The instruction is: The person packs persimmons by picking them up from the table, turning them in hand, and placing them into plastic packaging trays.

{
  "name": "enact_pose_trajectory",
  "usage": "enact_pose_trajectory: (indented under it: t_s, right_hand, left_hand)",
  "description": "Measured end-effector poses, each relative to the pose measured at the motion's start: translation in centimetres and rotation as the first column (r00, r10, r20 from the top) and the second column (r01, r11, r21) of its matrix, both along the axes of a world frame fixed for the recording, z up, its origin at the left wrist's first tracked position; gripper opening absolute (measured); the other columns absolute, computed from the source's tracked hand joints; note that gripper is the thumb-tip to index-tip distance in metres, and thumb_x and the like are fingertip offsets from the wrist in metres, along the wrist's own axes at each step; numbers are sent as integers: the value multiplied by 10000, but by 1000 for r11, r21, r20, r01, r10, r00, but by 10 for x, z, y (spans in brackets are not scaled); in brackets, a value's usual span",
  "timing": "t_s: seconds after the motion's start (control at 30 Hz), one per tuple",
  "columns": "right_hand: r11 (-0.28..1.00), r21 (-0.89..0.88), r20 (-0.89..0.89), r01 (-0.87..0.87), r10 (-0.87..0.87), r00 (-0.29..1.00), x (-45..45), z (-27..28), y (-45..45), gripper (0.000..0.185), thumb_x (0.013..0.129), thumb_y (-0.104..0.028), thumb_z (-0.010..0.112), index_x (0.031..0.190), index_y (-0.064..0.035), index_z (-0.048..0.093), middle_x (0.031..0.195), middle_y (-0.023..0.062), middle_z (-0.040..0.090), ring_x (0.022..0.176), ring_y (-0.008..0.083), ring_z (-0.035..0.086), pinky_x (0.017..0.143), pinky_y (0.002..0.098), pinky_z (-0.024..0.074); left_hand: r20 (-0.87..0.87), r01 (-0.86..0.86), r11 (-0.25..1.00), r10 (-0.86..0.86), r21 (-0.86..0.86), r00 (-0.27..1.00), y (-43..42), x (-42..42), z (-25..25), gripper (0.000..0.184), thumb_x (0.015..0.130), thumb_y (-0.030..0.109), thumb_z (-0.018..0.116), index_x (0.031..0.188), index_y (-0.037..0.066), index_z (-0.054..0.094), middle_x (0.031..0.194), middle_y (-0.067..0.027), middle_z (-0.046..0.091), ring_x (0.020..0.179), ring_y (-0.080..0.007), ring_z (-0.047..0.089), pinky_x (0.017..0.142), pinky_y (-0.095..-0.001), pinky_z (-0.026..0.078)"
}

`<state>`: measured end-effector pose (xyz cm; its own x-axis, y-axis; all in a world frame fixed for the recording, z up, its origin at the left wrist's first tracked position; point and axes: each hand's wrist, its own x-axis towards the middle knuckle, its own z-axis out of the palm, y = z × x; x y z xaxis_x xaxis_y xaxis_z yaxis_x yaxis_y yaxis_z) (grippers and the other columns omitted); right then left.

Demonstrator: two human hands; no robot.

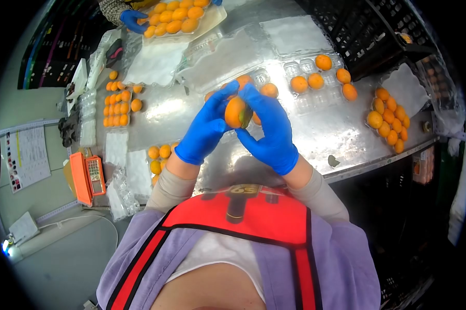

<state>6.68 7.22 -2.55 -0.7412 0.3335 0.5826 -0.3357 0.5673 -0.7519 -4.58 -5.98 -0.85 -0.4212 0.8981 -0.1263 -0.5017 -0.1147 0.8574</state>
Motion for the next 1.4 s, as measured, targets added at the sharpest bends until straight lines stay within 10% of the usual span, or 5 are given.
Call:
enact_pose_trajectory:
  t_s: [0.17, 0.23, 0.57, 1.33, 1.4]
  right_hand:
    - [986, 164, -77, -9, 22, 997, 0, -2, 1, 740, 680, -40, 719, 1327, -31, 359, 1276, 146, 482, 1127, 288, 501, 891, 367, 422]
    - [971, -237, -36, -39, 32, 999, 4, 6, -3, 807, 720, -141, 716, 1381, -42, 265, 1307, 131, 448, 1157, 254, 471, 890, 358, 412]
    - [663, -677, -136, -321, 315, 939, 0, 3, -1, 869, 795, -148, 647, 1439, -53, 72, 1190, 102, 524, 1111, 189, 490, 933, 327, 375]
    - [908, -419, 136, -7, 70, 988, -2, -6, -20, 855, 706, -114, 707, 1415, -60, 232, 1034, 56, 573, 989, 172, 565, 857, 302, 433]
    - [892, -452, 114, -28, 89, 990, -4, -7, -20, 849, 708, -120, 709, 1414, -63, 240, 1015, 42, 568, 966, 162, 566, 847, 298, 434]
  left_hand:
    - [-95, -52, 999, 51, -12, 994, -2, 4, 2, 823, 693, 130, 745, 1384, 84, 300, 1238, -105, 481, 1119, -227, 493, 951, -350, 406]
    - [-212, -146, 988, 152, 43, 965, -3, 5, 1, 845, 666, 96, 768, 1374, 79, 306, 1244, -100, 483, 1129, -215, 491, 969, -356, 387]
    - [-532, -167, 979, 202, 114, 822, -5, 6, 6, 869, 648, 79, 775, 1372, 77, 295, 1268, -89, 473, 1166, -215, 475, 1010, -375, 339]
    - [-213, -367, 928, 346, -67, 914, 7, 14, 5, 406, 856, 106, 552, 1245, 33, 460, 1131, -89, 541, 1024, -152, 527, 876, -278, 425]
    - [-698, -543, 829, 467, 132, 543, 2, 2, -8, 472, 829, 152, 610, 1256, 27, 454, 1216, -117, 528, 1072, -210, 529, 915, -333, 411]
